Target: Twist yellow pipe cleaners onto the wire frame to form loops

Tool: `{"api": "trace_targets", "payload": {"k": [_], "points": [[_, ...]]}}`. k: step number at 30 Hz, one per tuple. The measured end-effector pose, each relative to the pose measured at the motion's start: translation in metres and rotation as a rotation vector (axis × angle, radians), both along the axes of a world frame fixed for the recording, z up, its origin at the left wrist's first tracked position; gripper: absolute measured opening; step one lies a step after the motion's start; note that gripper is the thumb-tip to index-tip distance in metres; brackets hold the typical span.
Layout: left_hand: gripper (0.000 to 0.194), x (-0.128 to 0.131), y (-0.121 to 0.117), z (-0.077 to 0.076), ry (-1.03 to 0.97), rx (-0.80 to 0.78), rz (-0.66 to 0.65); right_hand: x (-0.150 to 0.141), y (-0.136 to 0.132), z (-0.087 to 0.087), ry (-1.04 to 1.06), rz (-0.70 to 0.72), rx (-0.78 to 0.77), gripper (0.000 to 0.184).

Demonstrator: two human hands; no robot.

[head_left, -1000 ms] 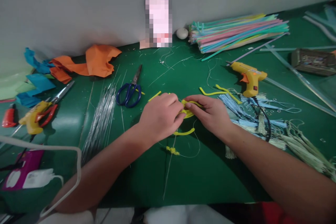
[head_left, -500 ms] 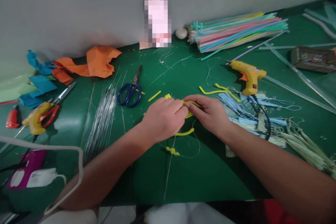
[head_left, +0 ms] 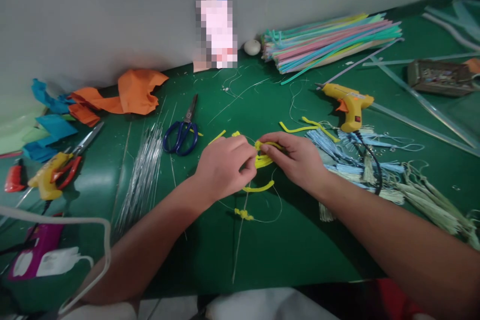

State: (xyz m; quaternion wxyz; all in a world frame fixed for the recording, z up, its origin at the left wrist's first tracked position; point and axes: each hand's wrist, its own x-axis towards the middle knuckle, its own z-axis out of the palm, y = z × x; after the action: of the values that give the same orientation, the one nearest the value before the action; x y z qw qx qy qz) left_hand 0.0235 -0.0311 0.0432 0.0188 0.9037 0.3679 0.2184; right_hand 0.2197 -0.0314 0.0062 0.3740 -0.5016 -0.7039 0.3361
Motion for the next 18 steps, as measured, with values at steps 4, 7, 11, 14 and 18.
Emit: {"api": "trace_targets", "payload": {"k": [4, 7, 11, 14, 18], "points": [[0.02, -0.0012, 0.0026, -0.0031, 0.009, 0.037, -0.055, 0.0006, 0.0002, -0.0002, 0.008, 0.004, 0.022, 0.021], [0.018, -0.0022, 0.0052, -0.0029, -0.005, 0.041, -0.094, 0.0009, 0.0003, -0.0013, 0.019, 0.001, 0.03, 0.02], [0.016, -0.0027, 0.0069, -0.0006, -0.04, 0.042, -0.123, 0.0013, 0.0008, -0.0029, 0.035, 0.0, 0.047, 0.018], [0.013, -0.0024, 0.0051, 0.0018, -0.083, -0.007, -0.07, 0.0013, 0.0011, -0.0028, 0.046, -0.012, 0.073, 0.017], [0.011, -0.0015, 0.0011, 0.0053, -0.126, -0.1, 0.036, 0.0009, 0.0003, -0.0022, 0.054, -0.013, 0.109, 0.017]]}}
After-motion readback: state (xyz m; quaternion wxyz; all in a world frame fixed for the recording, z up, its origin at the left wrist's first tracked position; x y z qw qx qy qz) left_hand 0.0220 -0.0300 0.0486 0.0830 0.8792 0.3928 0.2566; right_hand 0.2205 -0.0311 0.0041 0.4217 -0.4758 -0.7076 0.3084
